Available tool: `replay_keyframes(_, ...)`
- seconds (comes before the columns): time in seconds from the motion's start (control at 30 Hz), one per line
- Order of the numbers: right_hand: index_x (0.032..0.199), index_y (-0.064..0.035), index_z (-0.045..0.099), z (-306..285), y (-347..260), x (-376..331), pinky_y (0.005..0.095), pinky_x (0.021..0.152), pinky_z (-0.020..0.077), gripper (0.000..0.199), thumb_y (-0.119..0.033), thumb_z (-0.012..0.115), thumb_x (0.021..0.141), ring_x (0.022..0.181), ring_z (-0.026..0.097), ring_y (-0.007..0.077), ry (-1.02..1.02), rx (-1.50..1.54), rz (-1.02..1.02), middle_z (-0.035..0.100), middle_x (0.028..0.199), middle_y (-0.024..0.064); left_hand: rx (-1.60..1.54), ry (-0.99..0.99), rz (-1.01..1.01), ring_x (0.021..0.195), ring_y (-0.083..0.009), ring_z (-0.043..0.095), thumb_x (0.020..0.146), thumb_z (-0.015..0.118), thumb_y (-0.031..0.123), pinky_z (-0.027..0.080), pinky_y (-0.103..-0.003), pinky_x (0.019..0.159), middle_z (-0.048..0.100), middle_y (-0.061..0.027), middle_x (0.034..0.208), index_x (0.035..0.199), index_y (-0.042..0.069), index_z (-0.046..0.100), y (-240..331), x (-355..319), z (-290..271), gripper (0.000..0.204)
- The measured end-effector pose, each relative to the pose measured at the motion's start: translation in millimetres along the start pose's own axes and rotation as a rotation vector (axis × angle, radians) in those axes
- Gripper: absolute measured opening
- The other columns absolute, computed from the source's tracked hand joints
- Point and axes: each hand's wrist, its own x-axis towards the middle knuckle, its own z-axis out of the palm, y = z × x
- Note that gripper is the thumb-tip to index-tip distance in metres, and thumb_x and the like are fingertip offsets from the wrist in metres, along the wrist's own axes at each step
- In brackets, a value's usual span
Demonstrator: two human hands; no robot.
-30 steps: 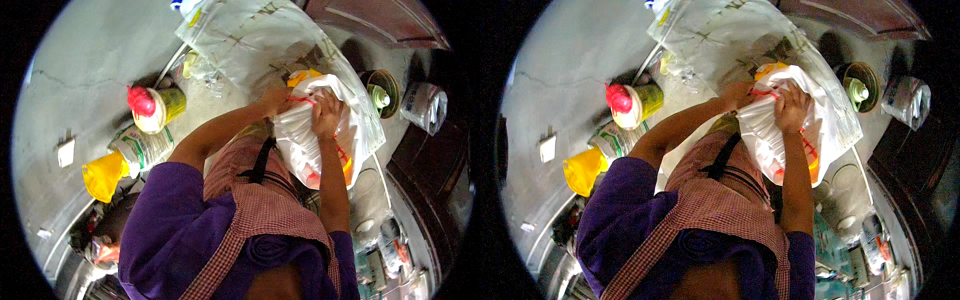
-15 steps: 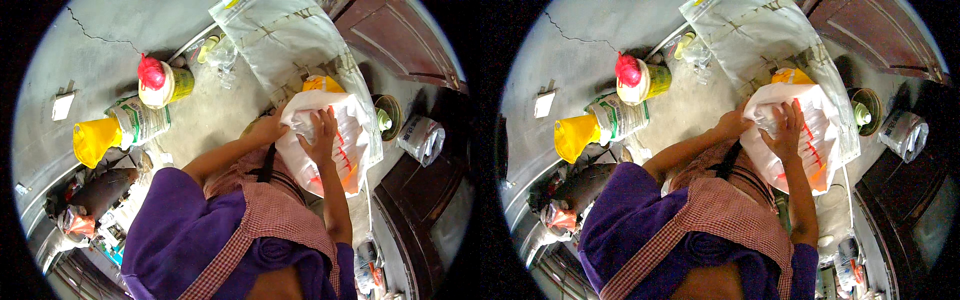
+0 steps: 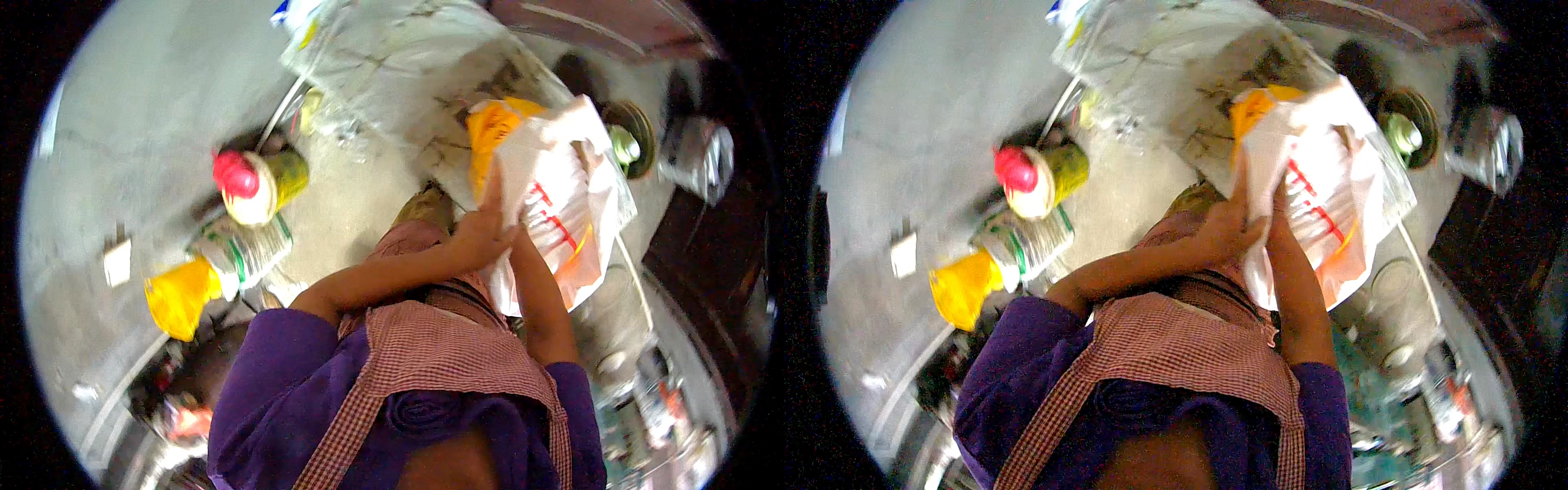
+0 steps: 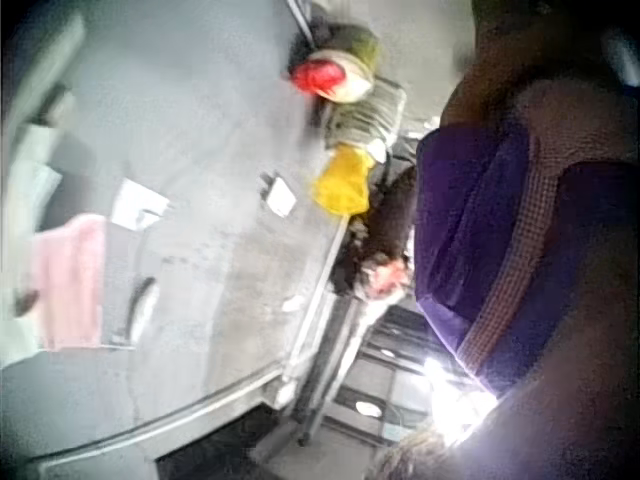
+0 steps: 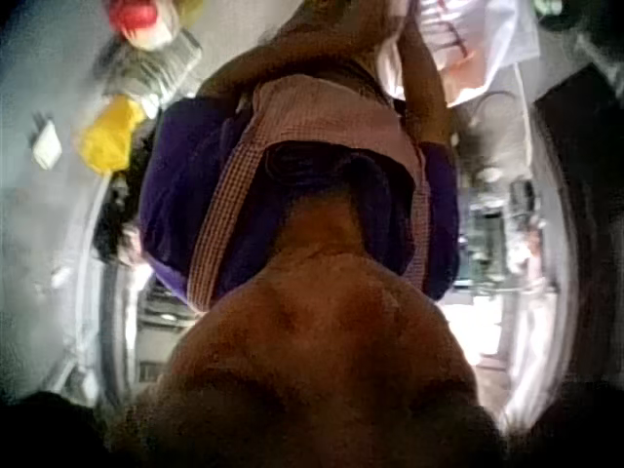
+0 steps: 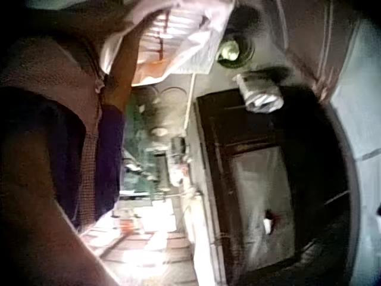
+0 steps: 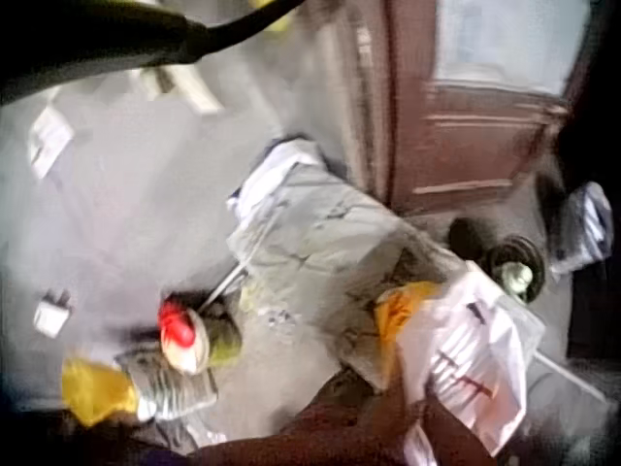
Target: The person repeatedly wraps white rectangular items in translucent plastic film on a green work surface. They fold the film around each item, secure it with a red plastic tie, and place the finished bundle aside. The person then gathers the completed bundles and places them into a large white sack.
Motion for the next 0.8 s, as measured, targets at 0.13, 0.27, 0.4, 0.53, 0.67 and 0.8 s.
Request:
replay_keyframes(0.13,0.130,0.0030,0.046,-13,10,7,0.0464,0.115,0.0178,0.051,-0.005,0.055,0.081,0.139,0.024,0.0317,-0.103,0.121,0.108,0.040,0.137,0.0208,-0.019,0.043,0.136,0.078,-0.0313,0.064,0.074,0.074,0.020,0.052,-0.043,0.069,0.064,-0.0158,0.094,0.146,-0.001,0.011,-19,8,-52,0.097)
replay_keyframes(0.27,0.128,-0.0034,0.050,-59,9,4,0.0487,0.106,0.0334,0.049,-0.005,0.059,0.081,0.127,0.042,0.0346,0.207,0.467,0.383,0.040,0.140,0.0189,0.369,0.041,0.972,0.091,-0.0257,0.057,0.069,0.076,0.013,0.046,-0.037,0.079,0.060,-0.0105,0.095,0.132,0.000,0.043,25,69,-88,0.073)
replay_keyframes(0.4,0.121,-0.0001,0.055,-126,-13,-70,0.0407,0.089,0.0458,0.044,-0.007,0.068,0.079,0.104,0.056,0.0316,0.616,0.533,0.797,0.055,0.120,0.0177,0.441,-0.626,1.214,0.106,-0.0261,0.053,0.076,0.069,0.017,0.042,-0.042,0.094,0.057,-0.0058,0.109,0.122,0.011,0.058,64,104,-50,0.048)
replay_keyframes(0.53,0.122,0.0011,0.055,-139,-50,-113,0.0320,0.071,0.0455,0.051,-0.011,0.074,0.076,0.083,0.052,0.0239,0.752,0.240,1.313,0.055,0.102,0.0125,0.661,-1.178,1.561,0.131,-0.0287,0.038,0.076,0.070,0.031,0.030,-0.051,0.107,0.048,-0.0090,0.132,0.131,0.021,0.052,61,137,7,0.059)
replay_keyframes(0.67,0.121,0.0046,0.052,-98,-94,-103,0.0378,0.067,0.0525,0.052,-0.018,0.072,0.078,0.076,0.068,0.0287,0.422,0.817,1.540,0.067,0.088,0.0211,0.505,-1.406,1.789,0.120,-0.0254,0.045,0.074,0.070,0.031,0.033,-0.050,0.103,0.052,-0.0073,0.119,0.117,0.022,0.058,36,164,44,0.046)
replay_keyframes(0.8,0.129,0.0041,0.047,-101,-103,-57,0.0336,0.060,0.0507,0.054,-0.006,0.063,0.078,0.065,0.064,0.0182,0.522,1.013,1.611,0.065,0.074,0.0132,0.461,-1.324,1.904,0.114,-0.0212,0.047,0.072,0.064,0.032,0.030,-0.047,0.105,0.052,-0.0002,0.105,0.090,0.021,0.059,2,176,49,0.022)
